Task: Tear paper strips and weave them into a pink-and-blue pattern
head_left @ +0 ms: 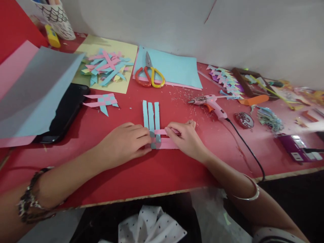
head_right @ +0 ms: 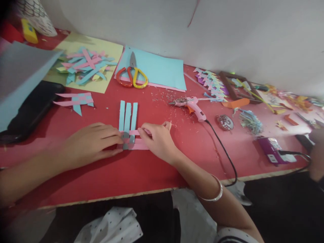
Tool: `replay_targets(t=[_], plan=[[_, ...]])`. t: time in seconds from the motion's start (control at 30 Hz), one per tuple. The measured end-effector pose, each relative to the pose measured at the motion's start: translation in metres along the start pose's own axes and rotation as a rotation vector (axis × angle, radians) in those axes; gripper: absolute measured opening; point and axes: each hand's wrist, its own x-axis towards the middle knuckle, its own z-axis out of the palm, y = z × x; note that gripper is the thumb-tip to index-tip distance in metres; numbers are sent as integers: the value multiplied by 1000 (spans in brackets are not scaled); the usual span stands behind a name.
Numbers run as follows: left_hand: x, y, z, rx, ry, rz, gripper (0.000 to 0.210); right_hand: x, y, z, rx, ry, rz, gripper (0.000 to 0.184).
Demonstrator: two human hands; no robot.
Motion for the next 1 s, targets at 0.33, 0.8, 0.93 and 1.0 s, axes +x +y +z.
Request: replay_targets(t=[0.33, 0.8, 0.93, 1.0], plan=[[0, 1, 1, 1, 36, 5, 32, 1, 4, -6, 112, -112, -23, 22], [-1, 2, 3, 18, 46, -42, 32, 2, 6, -8, 130, -145, -48, 22], [-2, 1, 4, -7, 27, -63, 31, 1, 6, -9, 102, -187, -62, 22], [-2, 1, 5, -20, 22, -83, 32, 1, 6, -9, 105, -195, -69, 23]])
